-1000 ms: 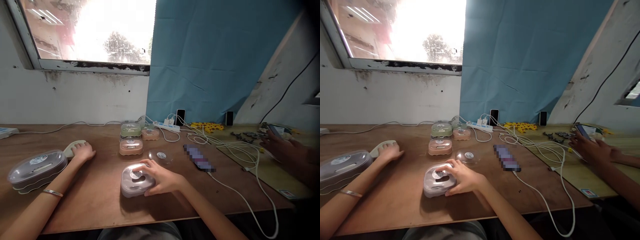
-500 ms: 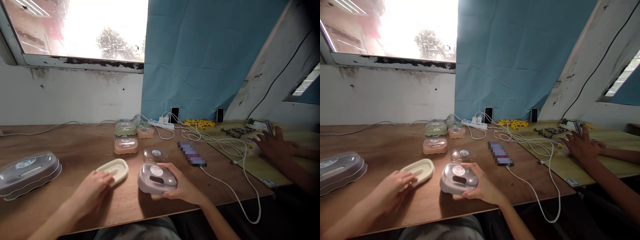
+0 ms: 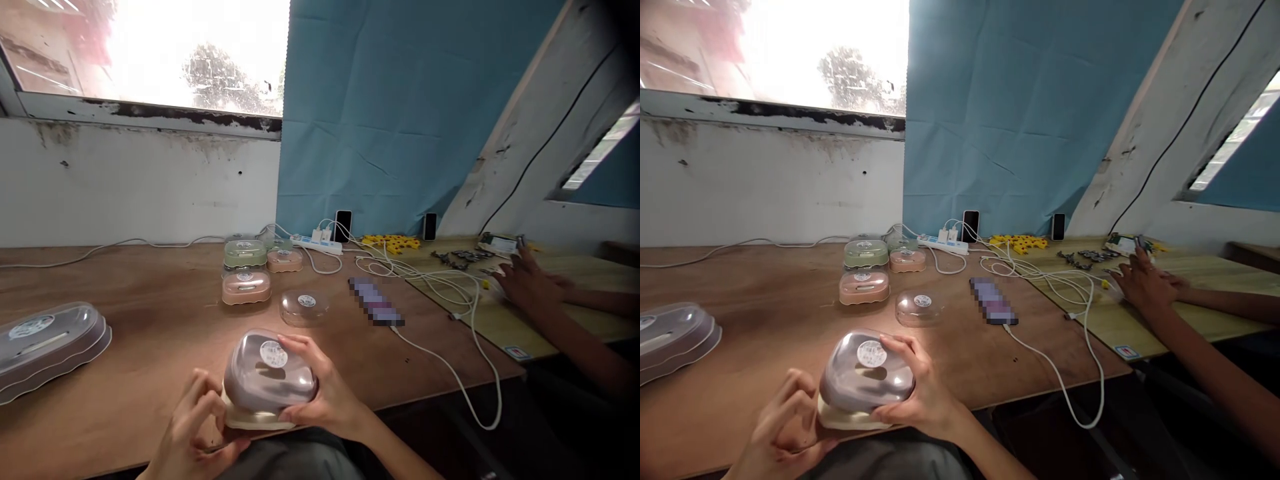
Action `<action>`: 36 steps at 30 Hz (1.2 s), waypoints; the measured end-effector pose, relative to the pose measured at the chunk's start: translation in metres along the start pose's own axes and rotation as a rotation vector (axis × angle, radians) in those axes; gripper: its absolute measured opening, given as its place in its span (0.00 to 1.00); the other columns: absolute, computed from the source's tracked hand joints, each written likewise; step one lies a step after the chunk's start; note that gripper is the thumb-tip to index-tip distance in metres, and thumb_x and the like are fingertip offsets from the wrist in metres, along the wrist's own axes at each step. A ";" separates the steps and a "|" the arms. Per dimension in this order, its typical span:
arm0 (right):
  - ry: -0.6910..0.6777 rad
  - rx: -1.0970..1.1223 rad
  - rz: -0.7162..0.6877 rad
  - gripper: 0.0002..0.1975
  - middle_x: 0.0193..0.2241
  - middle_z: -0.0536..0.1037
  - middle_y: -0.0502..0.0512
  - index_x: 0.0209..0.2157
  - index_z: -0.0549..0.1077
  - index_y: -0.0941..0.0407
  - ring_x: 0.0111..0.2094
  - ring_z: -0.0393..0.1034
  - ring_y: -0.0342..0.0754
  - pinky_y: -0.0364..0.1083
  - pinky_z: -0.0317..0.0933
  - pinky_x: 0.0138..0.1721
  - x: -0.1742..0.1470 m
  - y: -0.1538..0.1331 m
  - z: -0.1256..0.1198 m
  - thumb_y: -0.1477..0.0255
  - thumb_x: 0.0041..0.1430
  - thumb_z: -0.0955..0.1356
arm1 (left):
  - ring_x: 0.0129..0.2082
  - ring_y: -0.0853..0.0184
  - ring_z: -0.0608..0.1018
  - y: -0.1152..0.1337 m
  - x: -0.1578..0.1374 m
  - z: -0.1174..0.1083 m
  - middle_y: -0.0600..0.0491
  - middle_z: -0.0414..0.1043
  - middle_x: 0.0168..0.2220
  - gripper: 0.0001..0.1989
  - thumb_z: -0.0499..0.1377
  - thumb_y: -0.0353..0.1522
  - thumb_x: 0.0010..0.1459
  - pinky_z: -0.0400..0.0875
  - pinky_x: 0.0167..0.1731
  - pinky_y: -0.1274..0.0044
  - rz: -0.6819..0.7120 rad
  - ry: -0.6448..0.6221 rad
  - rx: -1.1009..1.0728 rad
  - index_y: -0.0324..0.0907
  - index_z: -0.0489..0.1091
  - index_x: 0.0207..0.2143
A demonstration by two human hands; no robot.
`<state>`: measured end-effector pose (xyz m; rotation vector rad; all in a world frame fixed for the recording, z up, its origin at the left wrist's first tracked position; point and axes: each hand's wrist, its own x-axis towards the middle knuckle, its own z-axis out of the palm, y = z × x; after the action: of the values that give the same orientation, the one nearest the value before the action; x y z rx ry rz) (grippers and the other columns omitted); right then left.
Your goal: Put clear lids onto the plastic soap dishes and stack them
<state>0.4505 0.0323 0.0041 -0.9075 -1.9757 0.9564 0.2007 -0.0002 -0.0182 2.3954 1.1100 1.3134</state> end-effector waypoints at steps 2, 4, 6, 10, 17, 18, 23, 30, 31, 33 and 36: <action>-0.035 -0.062 0.000 0.45 0.57 0.56 0.59 0.58 0.63 0.49 0.61 0.49 0.59 0.55 0.50 0.59 -0.002 0.003 0.003 0.60 0.36 0.78 | 0.42 0.60 0.72 -0.002 -0.002 -0.002 0.50 0.64 0.42 0.20 0.67 0.35 0.45 0.71 0.40 0.70 -0.130 0.073 -0.015 0.47 0.63 0.39; -0.071 -0.121 0.004 0.45 0.57 0.54 0.60 0.58 0.62 0.49 0.61 0.47 0.59 0.54 0.49 0.60 -0.005 0.004 0.005 0.59 0.37 0.78 | 0.53 0.52 0.67 -0.002 -0.001 -0.002 0.45 0.60 0.54 0.37 0.68 0.41 0.43 0.66 0.51 0.62 -0.286 0.066 -0.153 0.48 0.57 0.54; -0.095 -0.159 -0.001 0.45 0.58 0.53 0.60 0.59 0.60 0.49 0.61 0.48 0.58 0.54 0.50 0.60 -0.007 0.004 0.006 0.58 0.39 0.77 | 0.58 0.51 0.63 -0.001 0.002 0.001 0.44 0.57 0.59 0.42 0.66 0.44 0.46 0.62 0.55 0.61 -0.408 -0.022 -0.407 0.48 0.51 0.60; -0.154 -0.210 -0.030 0.46 0.60 0.51 0.63 0.61 0.56 0.51 0.63 0.45 0.60 0.56 0.49 0.60 -0.008 0.003 0.005 0.60 0.41 0.76 | 0.57 0.55 0.67 0.000 0.009 0.003 0.46 0.62 0.58 0.36 0.66 0.42 0.49 0.64 0.55 0.67 -0.484 -0.145 -0.692 0.48 0.54 0.57; -0.184 -0.198 -0.034 0.46 0.63 0.43 0.69 0.62 0.49 0.56 0.66 0.35 0.60 0.59 0.44 0.61 -0.011 -0.002 0.003 0.64 0.45 0.74 | 0.55 0.53 0.68 -0.014 0.005 -0.012 0.46 0.64 0.56 0.37 0.69 0.39 0.44 0.65 0.54 0.63 -0.436 -0.223 -0.555 0.50 0.56 0.54; -0.175 -0.194 -0.027 0.46 0.63 0.43 0.69 0.61 0.51 0.56 0.66 0.35 0.60 0.60 0.44 0.61 -0.011 -0.003 0.004 0.63 0.45 0.75 | 0.56 0.53 0.68 -0.016 0.003 -0.013 0.45 0.64 0.56 0.37 0.69 0.39 0.44 0.65 0.54 0.62 -0.436 -0.226 -0.507 0.49 0.56 0.54; -0.159 -0.139 -0.016 0.44 0.60 0.53 0.66 0.58 0.55 0.55 0.62 0.49 0.58 0.54 0.51 0.59 -0.009 -0.002 0.007 0.65 0.42 0.76 | 0.57 0.51 0.67 -0.020 -0.001 -0.018 0.43 0.64 0.56 0.38 0.67 0.40 0.47 0.64 0.54 0.59 -0.419 -0.259 -0.364 0.49 0.54 0.58; -0.183 -0.112 -0.016 0.42 0.55 0.60 0.59 0.59 0.52 0.51 0.56 0.57 0.53 0.50 0.53 0.56 -0.005 -0.004 0.005 0.67 0.46 0.75 | 0.58 0.54 0.65 -0.022 -0.001 -0.024 0.46 0.59 0.60 0.36 0.64 0.37 0.52 0.64 0.54 0.62 -0.421 -0.342 -0.210 0.52 0.51 0.60; -0.179 -0.121 -0.010 0.42 0.55 0.59 0.59 0.59 0.52 0.51 0.56 0.56 0.53 0.50 0.52 0.57 -0.004 -0.004 0.005 0.67 0.46 0.75 | 0.58 0.54 0.65 -0.021 -0.001 -0.023 0.46 0.59 0.59 0.36 0.64 0.37 0.52 0.64 0.54 0.63 -0.411 -0.332 -0.190 0.52 0.51 0.60; -0.165 -0.150 0.010 0.42 0.55 0.56 0.58 0.59 0.54 0.50 0.58 0.52 0.55 0.51 0.51 0.58 -0.005 -0.002 0.006 0.64 0.45 0.75 | 0.56 0.54 0.67 -0.020 -0.001 -0.020 0.46 0.61 0.58 0.38 0.65 0.37 0.50 0.65 0.53 0.64 -0.391 -0.289 -0.136 0.51 0.51 0.60; -0.146 -0.226 0.057 0.46 0.53 0.54 0.59 0.60 0.54 0.47 0.57 0.51 0.57 0.54 0.51 0.58 -0.006 0.000 0.009 0.59 0.42 0.76 | 0.52 0.53 0.69 -0.017 -0.001 -0.023 0.48 0.66 0.54 0.42 0.67 0.38 0.44 0.66 0.50 0.65 -0.346 -0.231 0.010 0.52 0.51 0.60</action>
<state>0.4462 0.0246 -0.0015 -1.0493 -2.2263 0.8635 0.1737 0.0071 -0.0131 2.1641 1.3809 0.8980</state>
